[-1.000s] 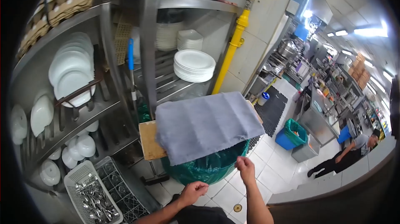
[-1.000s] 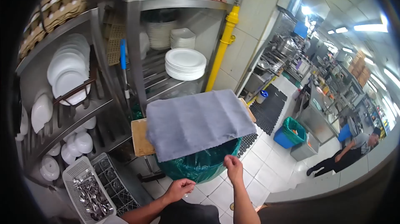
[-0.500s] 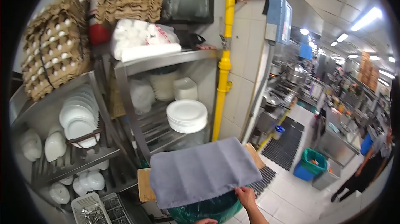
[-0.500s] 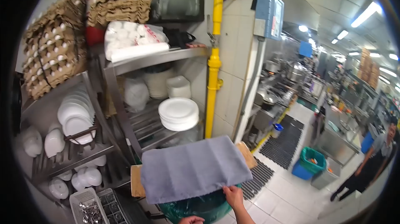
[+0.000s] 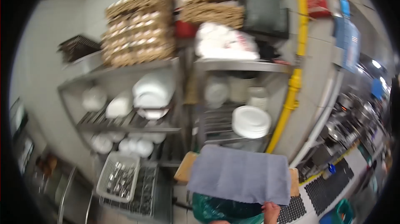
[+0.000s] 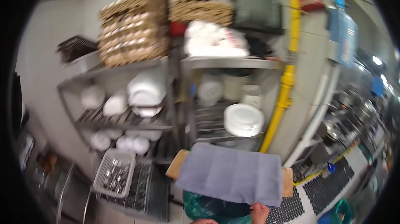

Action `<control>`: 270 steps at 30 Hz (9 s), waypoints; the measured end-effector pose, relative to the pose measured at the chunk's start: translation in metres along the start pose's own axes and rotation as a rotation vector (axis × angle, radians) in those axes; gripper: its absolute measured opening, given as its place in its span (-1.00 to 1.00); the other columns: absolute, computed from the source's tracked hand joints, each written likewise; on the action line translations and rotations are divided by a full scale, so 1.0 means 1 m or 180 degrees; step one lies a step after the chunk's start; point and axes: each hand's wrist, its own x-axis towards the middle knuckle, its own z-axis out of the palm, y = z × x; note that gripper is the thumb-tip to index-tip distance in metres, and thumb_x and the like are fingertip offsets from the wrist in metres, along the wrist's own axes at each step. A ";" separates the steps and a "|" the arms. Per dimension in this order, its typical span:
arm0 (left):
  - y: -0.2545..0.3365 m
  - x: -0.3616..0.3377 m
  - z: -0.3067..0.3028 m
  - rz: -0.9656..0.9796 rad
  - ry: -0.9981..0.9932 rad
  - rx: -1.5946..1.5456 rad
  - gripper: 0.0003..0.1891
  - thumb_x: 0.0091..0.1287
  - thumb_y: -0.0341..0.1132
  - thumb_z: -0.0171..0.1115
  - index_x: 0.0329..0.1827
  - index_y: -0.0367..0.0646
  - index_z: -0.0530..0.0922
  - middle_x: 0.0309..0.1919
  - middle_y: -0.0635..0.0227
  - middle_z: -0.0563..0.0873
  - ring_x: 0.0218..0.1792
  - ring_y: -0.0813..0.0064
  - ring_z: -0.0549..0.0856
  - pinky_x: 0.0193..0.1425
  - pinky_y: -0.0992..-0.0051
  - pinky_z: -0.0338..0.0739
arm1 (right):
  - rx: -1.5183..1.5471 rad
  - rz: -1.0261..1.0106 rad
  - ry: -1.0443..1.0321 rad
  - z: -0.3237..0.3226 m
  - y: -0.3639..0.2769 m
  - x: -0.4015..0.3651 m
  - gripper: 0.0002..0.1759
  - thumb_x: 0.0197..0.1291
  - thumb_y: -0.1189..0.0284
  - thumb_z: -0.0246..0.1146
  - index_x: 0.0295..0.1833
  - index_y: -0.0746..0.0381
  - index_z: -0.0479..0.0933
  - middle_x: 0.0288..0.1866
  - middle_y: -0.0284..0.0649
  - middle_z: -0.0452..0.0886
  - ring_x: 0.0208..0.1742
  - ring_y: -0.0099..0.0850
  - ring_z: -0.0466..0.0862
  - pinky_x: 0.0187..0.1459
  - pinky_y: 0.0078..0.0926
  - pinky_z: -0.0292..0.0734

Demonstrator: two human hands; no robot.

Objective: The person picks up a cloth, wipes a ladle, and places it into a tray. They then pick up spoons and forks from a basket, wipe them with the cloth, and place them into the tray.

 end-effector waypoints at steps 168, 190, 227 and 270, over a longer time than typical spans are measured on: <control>0.091 -0.296 -0.151 0.1528 0.2074 -0.1383 -0.83 0.22 -0.43 0.40 -0.25 -0.29 0.57 -0.36 0.30 0.71 -0.38 0.62 0.64 -0.25 0.57 0.52 | 0.2735 -0.0337 -0.2284 -0.156 -0.176 -0.063 -0.66 -0.04 0.21 0.42 -0.49 0.26 0.54 -0.65 -0.31 0.45 -0.58 -0.48 0.42 -0.51 -0.46 0.31; -0.198 -0.165 -0.357 -0.1788 0.3228 0.1932 -0.43 0.16 -0.15 0.37 0.11 -0.38 0.44 0.05 -0.18 0.57 0.12 -0.08 0.57 0.17 0.14 0.51 | -0.0356 -0.0617 -0.3251 0.048 -0.344 -0.095 -0.74 0.23 0.37 0.20 -0.11 0.32 0.63 -0.25 -0.15 0.69 -0.25 -0.34 0.64 -0.20 -0.44 0.52; -0.198 -0.151 -0.255 -0.1992 0.2103 0.1428 -0.77 0.14 -0.41 0.09 -0.15 -0.29 0.52 -0.28 -0.04 0.72 -0.21 -0.06 0.72 -0.10 0.06 0.61 | -0.0790 -0.1633 -0.3542 0.155 -0.409 -0.024 -0.49 0.22 0.02 0.18 -0.06 0.29 0.59 -0.15 0.12 0.63 0.06 -0.14 0.63 -0.08 -0.29 0.46; -0.178 -0.280 -0.439 -0.2162 0.3522 0.2899 -0.80 0.19 -0.46 0.14 -0.15 -0.14 0.63 -0.17 0.06 0.65 -0.21 -0.01 0.69 -0.15 0.14 0.59 | -0.0291 -0.0971 -0.2801 0.158 -0.367 -0.056 -0.57 0.25 0.19 0.15 0.11 0.24 0.46 -0.02 0.03 0.53 0.06 -0.02 0.53 0.02 -0.22 0.43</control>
